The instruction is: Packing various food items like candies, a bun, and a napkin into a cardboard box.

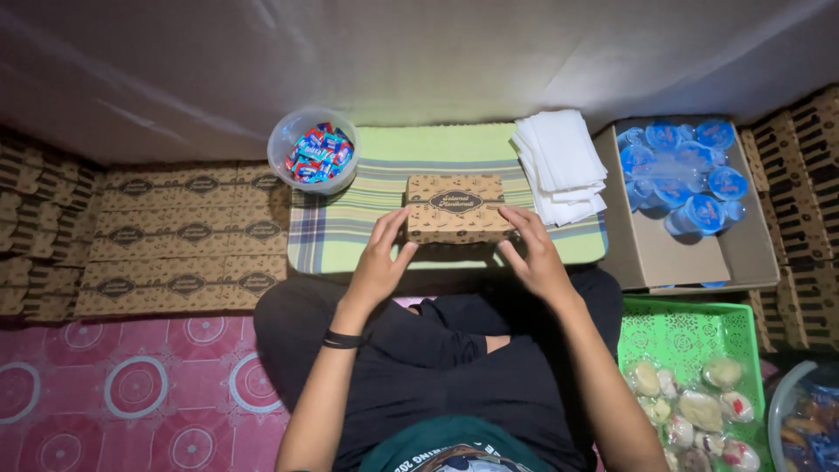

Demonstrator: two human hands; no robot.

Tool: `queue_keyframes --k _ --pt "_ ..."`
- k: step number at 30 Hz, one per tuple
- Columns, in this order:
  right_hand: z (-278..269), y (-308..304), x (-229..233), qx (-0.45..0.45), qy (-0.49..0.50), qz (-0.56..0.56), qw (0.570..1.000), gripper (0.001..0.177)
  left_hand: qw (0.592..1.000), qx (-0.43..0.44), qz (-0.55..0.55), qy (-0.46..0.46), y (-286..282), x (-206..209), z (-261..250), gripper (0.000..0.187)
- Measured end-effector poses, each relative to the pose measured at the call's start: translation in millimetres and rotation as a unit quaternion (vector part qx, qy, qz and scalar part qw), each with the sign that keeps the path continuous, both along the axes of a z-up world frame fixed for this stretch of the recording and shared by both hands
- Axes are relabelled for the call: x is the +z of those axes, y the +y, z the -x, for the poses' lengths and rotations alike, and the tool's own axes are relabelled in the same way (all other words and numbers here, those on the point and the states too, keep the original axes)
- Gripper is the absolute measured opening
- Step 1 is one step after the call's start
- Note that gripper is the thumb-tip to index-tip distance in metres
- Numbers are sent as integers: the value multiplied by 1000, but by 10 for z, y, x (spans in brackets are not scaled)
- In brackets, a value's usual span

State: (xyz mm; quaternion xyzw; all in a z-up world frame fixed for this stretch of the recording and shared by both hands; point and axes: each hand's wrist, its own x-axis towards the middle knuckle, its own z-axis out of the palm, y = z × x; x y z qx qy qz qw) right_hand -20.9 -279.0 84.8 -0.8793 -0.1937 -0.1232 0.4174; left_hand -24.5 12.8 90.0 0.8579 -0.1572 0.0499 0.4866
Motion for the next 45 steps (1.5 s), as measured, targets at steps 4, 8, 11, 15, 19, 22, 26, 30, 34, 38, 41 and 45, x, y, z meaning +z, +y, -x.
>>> queue_keyframes --k 4,8,11,15,19,22,26,30,34,38,41,45 --pt "55 45 -8 2 14 -11 1000 59 1000 -2 14 10 -14 -94 33 61" --pt "72 51 -76 -8 39 -29 999 59 999 2 24 31 -17 -127 44 62" --pt "64 34 -100 -11 62 -39 997 59 999 0 30 35 -8 -128 47 62" --pt "83 35 -63 -12 89 -55 994 58 999 -4 32 35 -2 -106 47 63" --pt "82 59 -42 -18 81 -49 995 57 999 -6 32 41 8 -150 29 64" --pt "83 58 -78 -21 79 -31 996 57 999 -9 34 32 20 -174 27 65" --pt "96 63 -113 -23 75 -48 996 57 998 -10 41 40 22 -177 29 64" --pt "92 60 -156 -24 73 -61 995 57 998 -7 46 38 16 -184 25 64" --pt "92 56 -194 -24 65 -62 996 58 998 -5 49 44 13 -202 28 64" --pt "88 62 -225 -20 41 -64 997 59 998 -3 54 43 16 -240 15 64" --pt "78 73 -216 -20 32 -63 997 59 997 -2 59 44 15 -252 7 64" --pt "77 77 -231 -22 26 -69 997 59 998 -7 59 38 27 -270 1 64"
